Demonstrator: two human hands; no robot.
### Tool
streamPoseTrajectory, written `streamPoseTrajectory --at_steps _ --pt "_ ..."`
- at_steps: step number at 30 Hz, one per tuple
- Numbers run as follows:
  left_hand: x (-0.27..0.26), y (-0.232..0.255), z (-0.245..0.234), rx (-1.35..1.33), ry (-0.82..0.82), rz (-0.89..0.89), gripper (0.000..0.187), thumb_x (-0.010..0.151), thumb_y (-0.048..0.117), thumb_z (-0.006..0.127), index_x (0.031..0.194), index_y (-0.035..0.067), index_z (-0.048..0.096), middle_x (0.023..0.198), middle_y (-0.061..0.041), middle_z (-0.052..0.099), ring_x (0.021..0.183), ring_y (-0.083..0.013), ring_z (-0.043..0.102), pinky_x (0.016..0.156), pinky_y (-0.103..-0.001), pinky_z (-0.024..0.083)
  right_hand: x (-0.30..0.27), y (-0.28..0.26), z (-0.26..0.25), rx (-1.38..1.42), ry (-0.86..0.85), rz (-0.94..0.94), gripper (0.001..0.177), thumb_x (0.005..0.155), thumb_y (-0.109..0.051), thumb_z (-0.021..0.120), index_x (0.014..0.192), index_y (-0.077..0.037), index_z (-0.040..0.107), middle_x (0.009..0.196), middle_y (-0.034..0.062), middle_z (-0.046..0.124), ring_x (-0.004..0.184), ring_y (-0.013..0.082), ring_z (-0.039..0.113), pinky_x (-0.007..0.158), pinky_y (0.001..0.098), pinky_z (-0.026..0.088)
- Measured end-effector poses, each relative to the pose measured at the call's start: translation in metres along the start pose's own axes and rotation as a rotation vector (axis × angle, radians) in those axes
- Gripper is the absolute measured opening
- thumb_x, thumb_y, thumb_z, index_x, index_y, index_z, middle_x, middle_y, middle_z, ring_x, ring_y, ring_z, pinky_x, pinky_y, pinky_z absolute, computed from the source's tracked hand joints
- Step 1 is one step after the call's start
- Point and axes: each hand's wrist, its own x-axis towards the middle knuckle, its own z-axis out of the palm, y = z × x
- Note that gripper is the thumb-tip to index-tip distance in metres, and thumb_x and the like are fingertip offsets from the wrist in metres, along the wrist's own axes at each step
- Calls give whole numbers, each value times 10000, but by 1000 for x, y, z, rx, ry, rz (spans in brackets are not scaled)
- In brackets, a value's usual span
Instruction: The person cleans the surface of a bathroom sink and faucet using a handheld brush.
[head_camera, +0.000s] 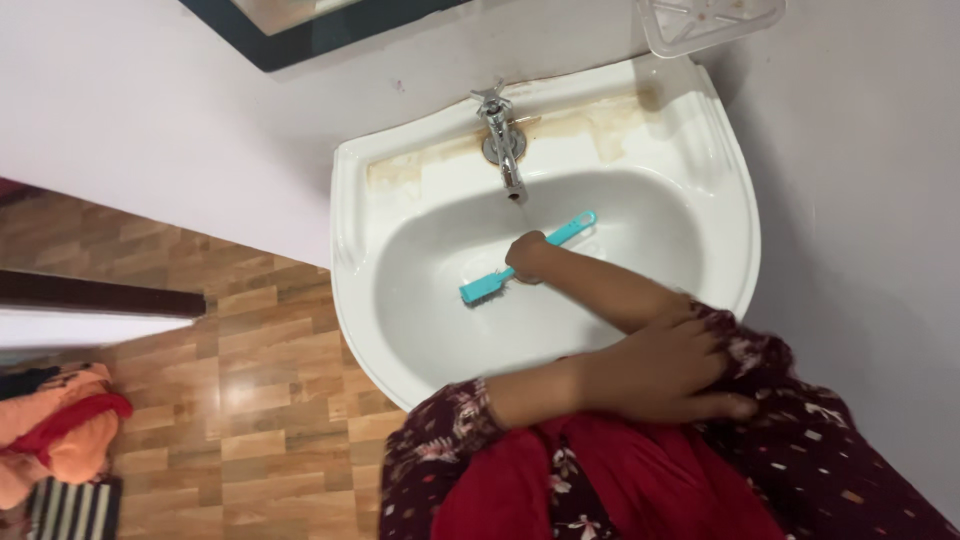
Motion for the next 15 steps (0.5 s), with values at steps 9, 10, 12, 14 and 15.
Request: streamPoseTrajectory --at_steps 9,10,12,14,15 --pt "-201 -17 7 -327 398 -761 428 988 300 625 1313 23 606 1297 -188 671 1193 -384 629 1013 -463 470 -114 62 40 115 115 93 469 884 -152 600 1352 -170 578 1022 104 743 923 310 728 734 464 568" --pt "-214 -19 26 -334 398 -768 428 988 300 625 1313 23 606 1297 -188 671 1193 -384 629 1013 -463 470 -129 66 38 98 131 111 444 887 -161 599 1332 -169 603 1034 92 748 931 298 731 739 457 569" --pt "-233 -24 61 -47 415 -1026 426 946 280 640 1300 44 620 1229 -170 672 1092 -377 635 925 -473 485 -155 67 28 126 -26 198 578 853 -113 598 1421 -178 513 1012 88 739 917 290 736 717 438 591" --pt "-230 -27 94 113 484 -981 341 945 263 640 1232 79 662 1177 -125 699 1072 -339 657 927 -490 473 -177 61 16 128 -74 214 544 848 -100 596 1386 -170 551 1009 86 739 922 291 736 720 436 589" --pt "-229 -26 104 283 542 -928 263 944 246 640 1165 115 703 1125 -80 726 1051 -300 679 930 -508 460 -186 58 12 140 -113 232 514 844 -87 595 1352 -162 590 1007 84 740 927 292 737 722 434 586"
